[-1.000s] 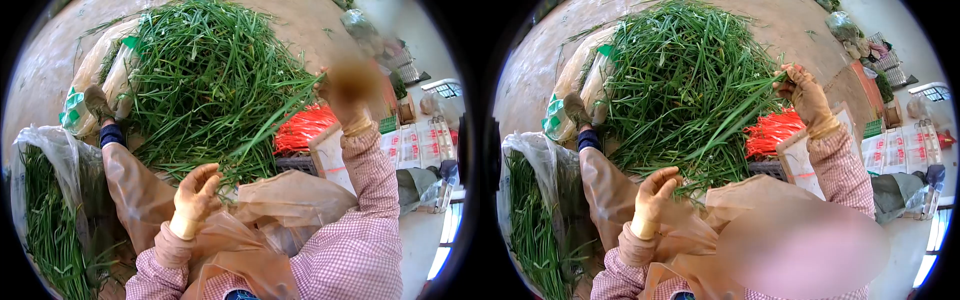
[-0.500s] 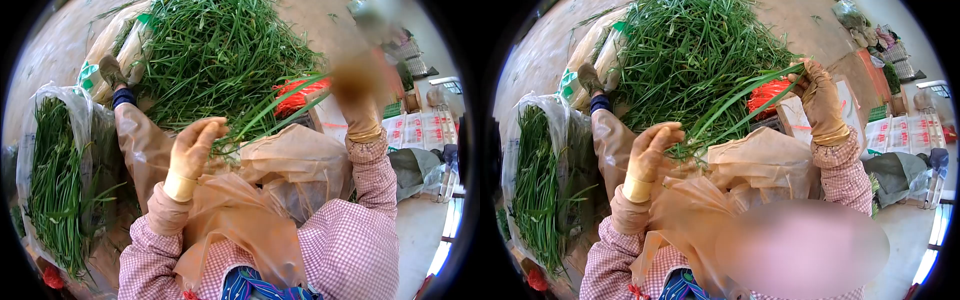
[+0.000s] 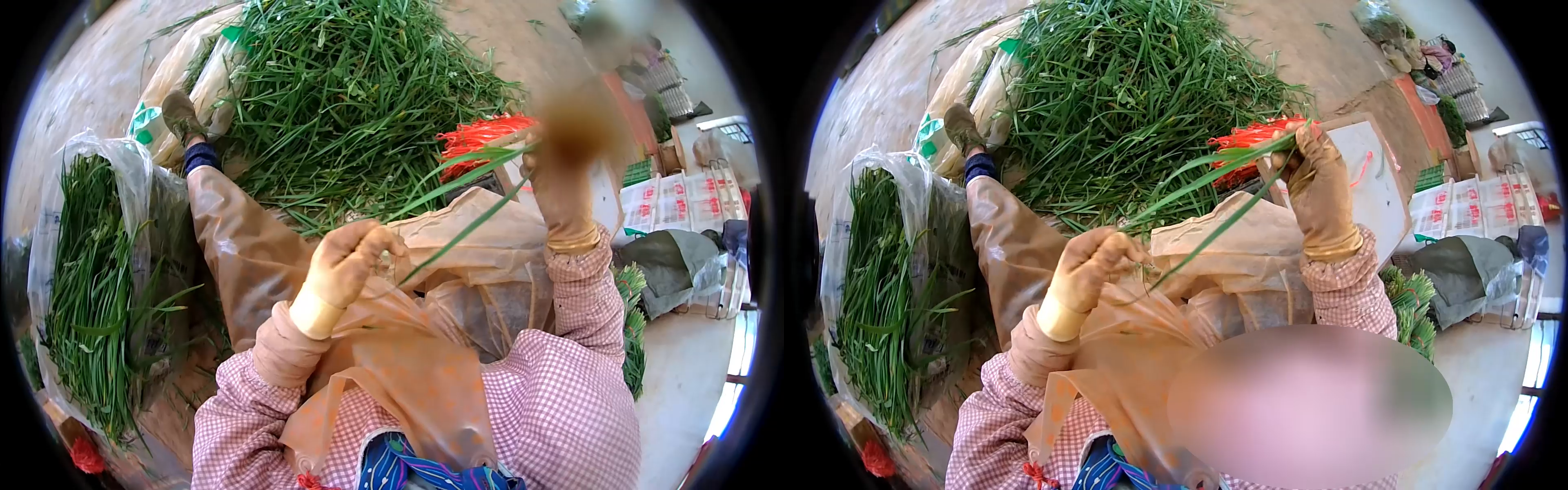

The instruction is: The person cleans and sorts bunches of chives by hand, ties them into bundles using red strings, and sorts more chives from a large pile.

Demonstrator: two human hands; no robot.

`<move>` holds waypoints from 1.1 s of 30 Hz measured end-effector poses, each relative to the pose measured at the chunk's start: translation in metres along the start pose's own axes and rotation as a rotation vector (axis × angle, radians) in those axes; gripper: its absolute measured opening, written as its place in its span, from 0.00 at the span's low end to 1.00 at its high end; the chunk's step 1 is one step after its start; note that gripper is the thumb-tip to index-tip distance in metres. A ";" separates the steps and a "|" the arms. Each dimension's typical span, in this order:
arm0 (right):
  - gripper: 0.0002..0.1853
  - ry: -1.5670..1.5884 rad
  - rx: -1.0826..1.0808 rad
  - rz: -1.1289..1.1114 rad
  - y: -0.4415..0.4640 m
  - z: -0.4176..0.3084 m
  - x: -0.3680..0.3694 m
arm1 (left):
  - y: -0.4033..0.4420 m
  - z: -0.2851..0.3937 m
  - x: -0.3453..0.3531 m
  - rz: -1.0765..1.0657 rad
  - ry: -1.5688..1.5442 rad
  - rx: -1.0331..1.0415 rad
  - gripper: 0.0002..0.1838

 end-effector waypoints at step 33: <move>0.11 0.264 0.165 -0.154 -0.058 0.040 0.029 | 0.064 0.056 0.030 -0.163 0.745 0.121 0.10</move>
Point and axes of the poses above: each hand's wrist, its own y-axis towards the middle knuckle, its own x-axis out of the palm, z = x × y, the point moved 1 cm from there along y, towards the middle knuckle, and after that the axes turned 8 degrees about y, right-handed, at the moved point
